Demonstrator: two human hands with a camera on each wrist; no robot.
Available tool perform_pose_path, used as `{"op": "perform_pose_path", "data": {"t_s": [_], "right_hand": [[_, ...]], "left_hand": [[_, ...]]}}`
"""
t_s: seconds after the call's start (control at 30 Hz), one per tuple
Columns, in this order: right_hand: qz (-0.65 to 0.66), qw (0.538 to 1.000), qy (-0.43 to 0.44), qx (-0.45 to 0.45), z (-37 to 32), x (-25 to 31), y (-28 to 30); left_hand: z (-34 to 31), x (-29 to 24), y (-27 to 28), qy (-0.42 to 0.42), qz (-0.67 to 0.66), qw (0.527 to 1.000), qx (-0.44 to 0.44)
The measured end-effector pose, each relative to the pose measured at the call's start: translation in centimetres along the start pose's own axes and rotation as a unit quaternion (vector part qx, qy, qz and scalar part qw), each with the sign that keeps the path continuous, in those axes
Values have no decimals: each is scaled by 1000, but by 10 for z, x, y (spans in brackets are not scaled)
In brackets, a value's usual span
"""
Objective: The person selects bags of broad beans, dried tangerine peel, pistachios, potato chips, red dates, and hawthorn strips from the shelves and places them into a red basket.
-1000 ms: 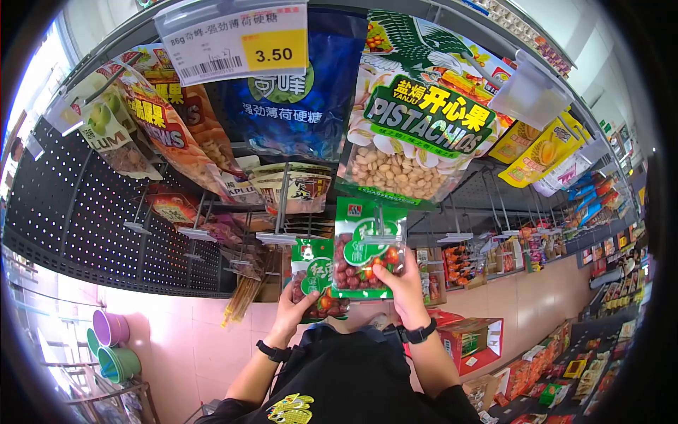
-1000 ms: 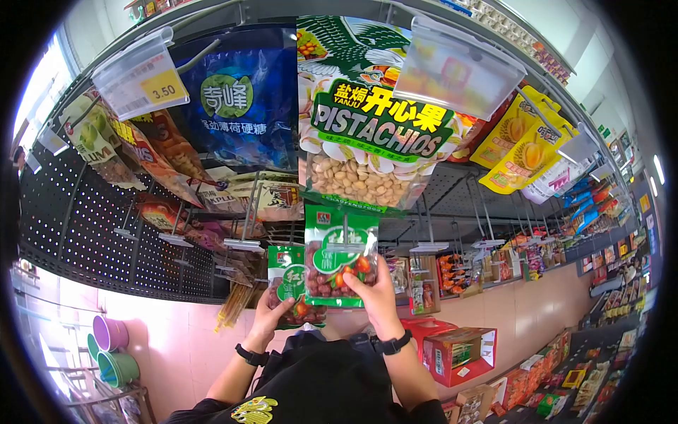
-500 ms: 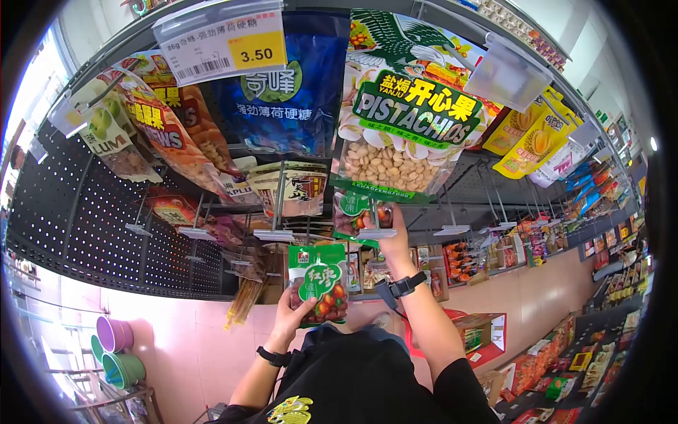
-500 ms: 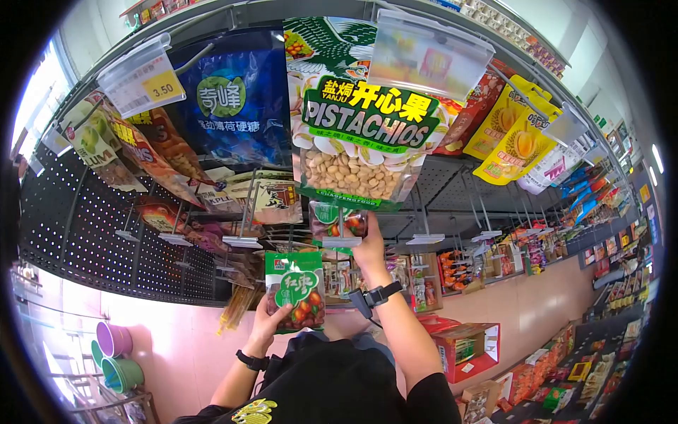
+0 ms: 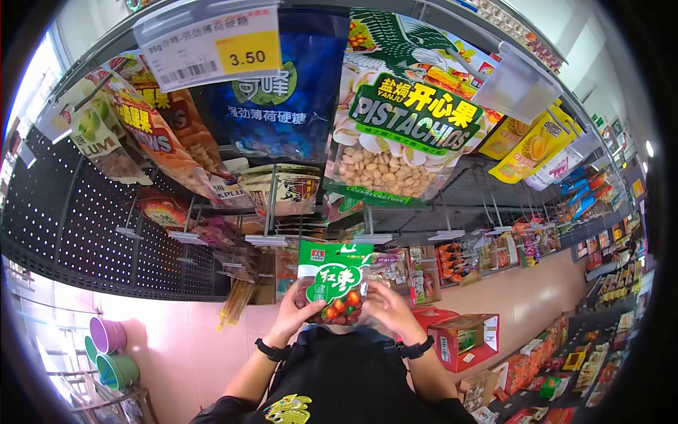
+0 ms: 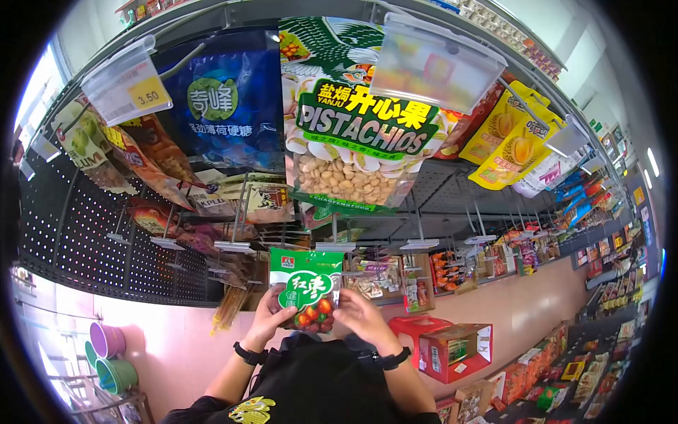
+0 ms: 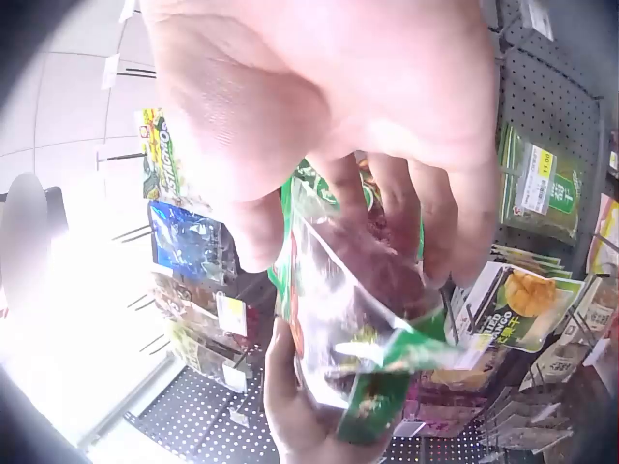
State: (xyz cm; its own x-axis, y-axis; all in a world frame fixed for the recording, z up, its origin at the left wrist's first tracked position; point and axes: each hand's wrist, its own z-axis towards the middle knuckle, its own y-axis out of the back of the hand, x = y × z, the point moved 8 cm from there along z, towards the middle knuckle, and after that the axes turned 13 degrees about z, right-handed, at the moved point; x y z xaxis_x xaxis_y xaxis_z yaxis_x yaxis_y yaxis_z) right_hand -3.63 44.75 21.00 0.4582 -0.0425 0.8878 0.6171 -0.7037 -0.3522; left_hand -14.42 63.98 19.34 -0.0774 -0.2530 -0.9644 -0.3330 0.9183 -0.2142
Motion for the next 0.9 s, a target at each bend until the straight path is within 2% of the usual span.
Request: {"op": "perform_pose_path", "data": {"t_s": [0.07,0.17,0.23,0.37,0.5,0.6,0.9], "right_hand": [[54,998,25,21,-8,-2,-12],[54,998,38,5,-14,2,-16],[58,997,47,-17,-16,1,-12],[79,991,103,-30,-19,22,-14],[64,985,140,-82,-19,27,-6],[70,981,145,-107,-19,21,0],[83,980,143,-110,-20,21,-2]], "left_hand": [[7,-9,-9,0,2,1000,10],[19,-18,-22,7,-9,999,34],[25,-33,-31,-18,-3,999,37],[34,-40,-39,-35,-4,998,52],[39,-42,-45,-26,-34,999,21],[39,-41,-47,-13,-38,999,17],[35,-45,-46,1,-44,999,-10]]}}
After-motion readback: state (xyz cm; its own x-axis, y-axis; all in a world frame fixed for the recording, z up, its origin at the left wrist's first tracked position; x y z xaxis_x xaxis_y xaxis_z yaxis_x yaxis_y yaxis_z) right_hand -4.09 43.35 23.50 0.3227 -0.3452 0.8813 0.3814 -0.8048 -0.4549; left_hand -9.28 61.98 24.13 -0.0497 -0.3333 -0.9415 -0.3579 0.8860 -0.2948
